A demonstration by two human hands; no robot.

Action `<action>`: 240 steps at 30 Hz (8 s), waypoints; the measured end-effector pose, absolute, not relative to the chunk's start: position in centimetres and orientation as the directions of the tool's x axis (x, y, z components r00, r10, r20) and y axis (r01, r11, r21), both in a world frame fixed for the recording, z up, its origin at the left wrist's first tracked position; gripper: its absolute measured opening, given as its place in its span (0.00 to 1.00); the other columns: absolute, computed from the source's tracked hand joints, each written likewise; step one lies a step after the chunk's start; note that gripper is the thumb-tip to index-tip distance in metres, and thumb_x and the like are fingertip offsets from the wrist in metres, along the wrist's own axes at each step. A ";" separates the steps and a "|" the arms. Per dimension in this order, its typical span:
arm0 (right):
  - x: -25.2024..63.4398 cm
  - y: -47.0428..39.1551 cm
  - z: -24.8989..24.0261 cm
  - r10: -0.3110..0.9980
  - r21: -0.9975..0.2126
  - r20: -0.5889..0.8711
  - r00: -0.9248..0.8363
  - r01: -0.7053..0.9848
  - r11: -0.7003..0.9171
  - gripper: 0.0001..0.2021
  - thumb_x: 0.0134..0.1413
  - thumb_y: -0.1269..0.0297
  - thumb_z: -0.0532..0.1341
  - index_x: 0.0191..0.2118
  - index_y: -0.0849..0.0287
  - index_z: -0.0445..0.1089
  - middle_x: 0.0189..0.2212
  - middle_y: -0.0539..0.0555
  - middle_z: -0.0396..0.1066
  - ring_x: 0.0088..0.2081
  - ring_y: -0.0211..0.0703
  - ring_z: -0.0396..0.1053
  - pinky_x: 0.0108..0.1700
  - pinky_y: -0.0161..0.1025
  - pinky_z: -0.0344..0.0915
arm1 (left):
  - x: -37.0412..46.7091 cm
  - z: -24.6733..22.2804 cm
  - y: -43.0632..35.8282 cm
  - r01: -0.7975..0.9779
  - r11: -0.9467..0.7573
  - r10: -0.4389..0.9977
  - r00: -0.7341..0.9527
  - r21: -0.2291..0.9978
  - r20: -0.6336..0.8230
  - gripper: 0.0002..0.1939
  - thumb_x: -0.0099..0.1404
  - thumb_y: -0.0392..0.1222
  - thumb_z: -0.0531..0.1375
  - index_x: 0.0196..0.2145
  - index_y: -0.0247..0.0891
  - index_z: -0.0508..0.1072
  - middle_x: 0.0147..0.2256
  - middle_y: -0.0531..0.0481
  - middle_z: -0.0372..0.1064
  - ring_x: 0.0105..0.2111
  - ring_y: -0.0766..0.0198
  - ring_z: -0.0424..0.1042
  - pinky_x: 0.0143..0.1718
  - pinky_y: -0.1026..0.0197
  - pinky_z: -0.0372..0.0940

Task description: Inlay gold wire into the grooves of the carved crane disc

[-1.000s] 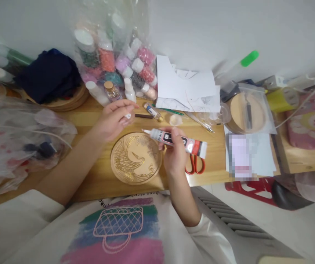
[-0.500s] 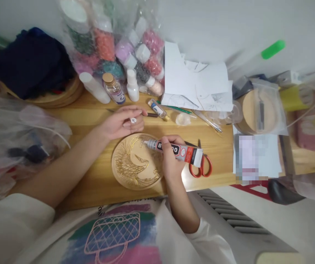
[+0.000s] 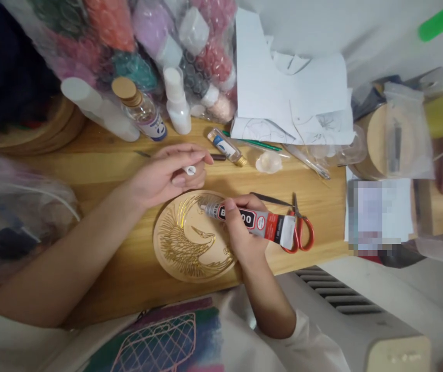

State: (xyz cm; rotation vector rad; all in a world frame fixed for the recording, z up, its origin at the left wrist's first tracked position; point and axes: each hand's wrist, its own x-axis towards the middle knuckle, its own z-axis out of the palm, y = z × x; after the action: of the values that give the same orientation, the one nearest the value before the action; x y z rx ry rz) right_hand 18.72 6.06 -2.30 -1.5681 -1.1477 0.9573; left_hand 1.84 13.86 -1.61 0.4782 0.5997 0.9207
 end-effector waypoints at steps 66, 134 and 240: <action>18.7 6.1 -2.0 0.968 -0.964 -0.017 0.250 0.252 -0.082 0.11 0.54 0.56 0.68 0.25 0.54 0.74 0.20 0.46 0.73 0.16 0.33 0.60 0.19 0.33 0.57 | 2.2 -2.0 13.6 -0.623 0.539 0.834 0.488 0.566 -0.258 0.12 0.67 0.29 0.57 0.28 0.32 0.77 0.14 0.62 0.50 0.13 0.78 0.50 0.18 0.71 0.46; 18.8 6.0 -2.3 0.947 -0.969 -0.013 0.320 0.230 -0.091 0.11 0.51 0.58 0.67 0.23 0.55 0.69 0.19 0.46 0.71 0.20 0.36 0.66 0.22 0.34 0.62 | 2.3 -1.6 13.5 -0.606 0.539 0.836 0.471 0.585 -0.282 0.15 0.70 0.28 0.54 0.27 0.32 0.75 0.14 0.61 0.50 0.13 0.78 0.50 0.18 0.73 0.48; 19.5 8.9 -0.9 0.943 -0.778 -0.332 -0.028 -0.557 -0.291 0.10 0.44 0.55 0.73 0.32 0.51 0.78 0.18 0.44 0.63 0.20 0.32 0.56 0.21 0.30 0.58 | 2.2 -3.3 13.0 -0.591 0.534 0.824 0.526 0.604 -0.212 0.17 0.50 0.44 0.76 0.33 0.34 0.78 0.30 0.51 0.78 0.32 0.65 0.79 0.37 0.62 0.67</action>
State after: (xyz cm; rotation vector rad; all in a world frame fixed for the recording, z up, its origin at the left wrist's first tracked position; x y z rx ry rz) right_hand 19.48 8.93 -0.89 -1.0104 -0.5351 1.6100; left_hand 2.16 13.03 -3.33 0.5009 0.5172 0.8892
